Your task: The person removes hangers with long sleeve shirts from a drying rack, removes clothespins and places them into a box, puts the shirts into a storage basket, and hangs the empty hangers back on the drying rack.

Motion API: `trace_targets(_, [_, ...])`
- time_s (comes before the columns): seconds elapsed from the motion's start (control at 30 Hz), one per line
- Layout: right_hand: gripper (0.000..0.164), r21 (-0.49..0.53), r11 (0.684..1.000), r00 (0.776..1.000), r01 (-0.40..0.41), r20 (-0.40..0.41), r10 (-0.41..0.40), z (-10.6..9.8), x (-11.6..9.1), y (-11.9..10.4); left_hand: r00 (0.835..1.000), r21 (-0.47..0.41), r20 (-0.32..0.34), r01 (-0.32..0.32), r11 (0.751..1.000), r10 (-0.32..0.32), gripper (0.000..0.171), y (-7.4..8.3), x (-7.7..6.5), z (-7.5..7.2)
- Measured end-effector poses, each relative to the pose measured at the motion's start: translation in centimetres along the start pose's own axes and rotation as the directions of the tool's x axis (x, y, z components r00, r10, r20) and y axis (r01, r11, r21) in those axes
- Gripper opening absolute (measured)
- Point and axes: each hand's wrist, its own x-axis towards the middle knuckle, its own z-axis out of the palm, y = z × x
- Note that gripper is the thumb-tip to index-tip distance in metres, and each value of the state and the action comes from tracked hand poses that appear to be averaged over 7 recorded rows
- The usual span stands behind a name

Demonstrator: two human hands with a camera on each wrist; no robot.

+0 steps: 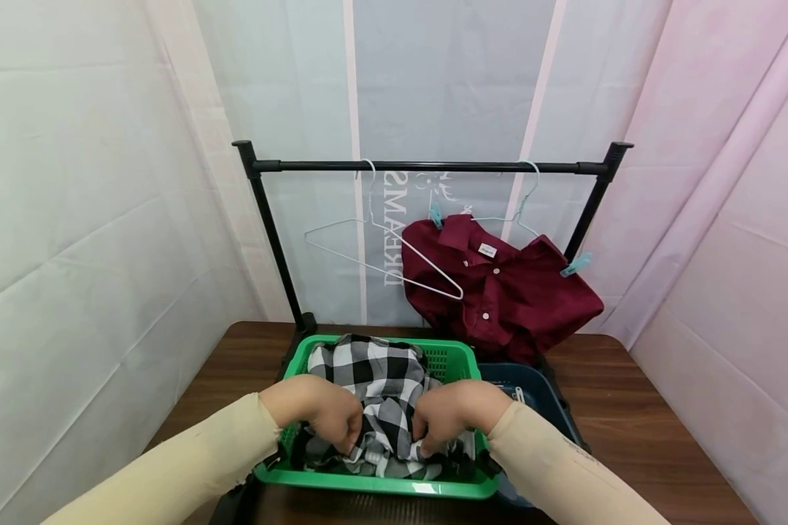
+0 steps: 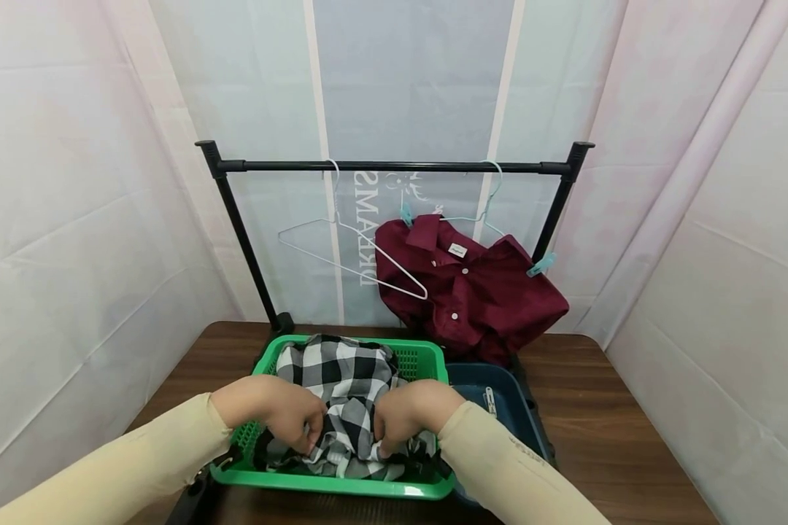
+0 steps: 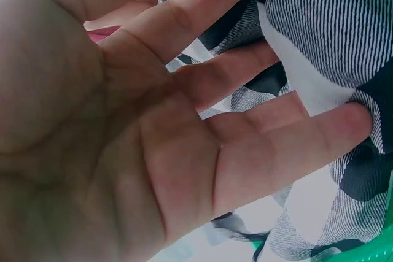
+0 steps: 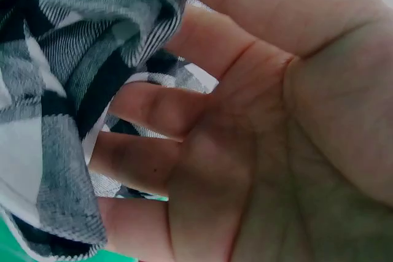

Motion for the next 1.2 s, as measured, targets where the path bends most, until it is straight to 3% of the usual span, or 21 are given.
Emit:
trace_targets(0.03, [0.006,-0.006,1.000,1.000,0.000,0.007,0.000,0.0,0.2,0.0,1.000,-0.014,0.019,0.009,1.000,-0.008,0.030,-0.1,0.3,-0.1])
trace_targets(0.17, [0.041,-0.075,0.997,1.000,-0.030,-0.006,0.029,0.4,1.5,-0.2,0.997,-0.083,0.079,0.034,0.996,-0.028,0.031,-0.7,1.2,-0.5])
trace_targets(0.23, [0.048,-0.102,0.992,0.998,-0.068,-0.017,0.066,0.6,2.2,-0.3,0.995,-0.112,0.088,0.049,0.992,-0.039,0.029,-1.1,1.5,-0.6])
trace_targets(0.43, [0.016,-0.141,0.974,0.984,-0.175,-0.045,0.171,0.2,3.7,0.1,0.994,-0.161,0.088,0.074,0.984,-0.060,0.021,-2.1,2.2,-0.9])
trace_targets(0.57, [0.019,-0.108,0.985,0.991,-0.131,-0.026,0.129,-0.2,3.3,0.5,0.995,-0.170,0.092,0.056,0.984,-0.041,0.024,-2.3,2.3,-1.4])
trace_targets(0.67, [0.031,-0.045,0.998,0.999,-0.052,-0.020,0.051,-1.2,2.2,0.8,1.000,-0.151,0.007,0.016,0.988,-0.015,0.028,-2.5,1.8,-2.2])
trace_targets(0.77, [0.027,0.002,1.000,0.996,0.019,-0.083,-0.019,-2.6,1.2,1.2,0.986,-0.109,-0.165,-0.040,0.993,0.022,0.024,-2.9,1.2,-3.2])
trace_targets(0.87, [0.012,-0.005,0.998,0.968,0.057,-0.244,-0.056,-3.9,0.9,1.3,0.931,-0.050,-0.364,-0.059,0.997,0.037,0.010,-3.5,1.3,-4.2])
trace_targets(0.93, [0.020,-0.005,0.999,0.929,0.050,-0.367,-0.048,-4.4,1.1,1.2,0.886,-0.027,-0.463,-0.034,0.999,0.017,0.022,-3.9,1.6,-4.5])
trace_targets(1.0, [0.035,0.001,1.000,0.896,0.031,-0.442,-0.027,-4.5,1.8,1.1,0.858,-0.019,-0.514,0.014,1.000,-0.021,0.043,-4.4,2.1,-4.5])
trace_targets(1.07, [0.046,0.028,1.000,0.886,0.012,-0.464,0.002,-4.4,2.6,0.9,0.849,-0.011,-0.524,0.066,0.998,-0.062,0.059,-4.7,2.6,-4.2])
trace_targets(1.2, [0.052,0.055,0.998,0.919,-0.019,-0.392,0.039,-3.8,4.2,0.8,0.864,-0.001,-0.493,0.114,0.993,-0.100,0.069,-5.2,3.3,-3.5])
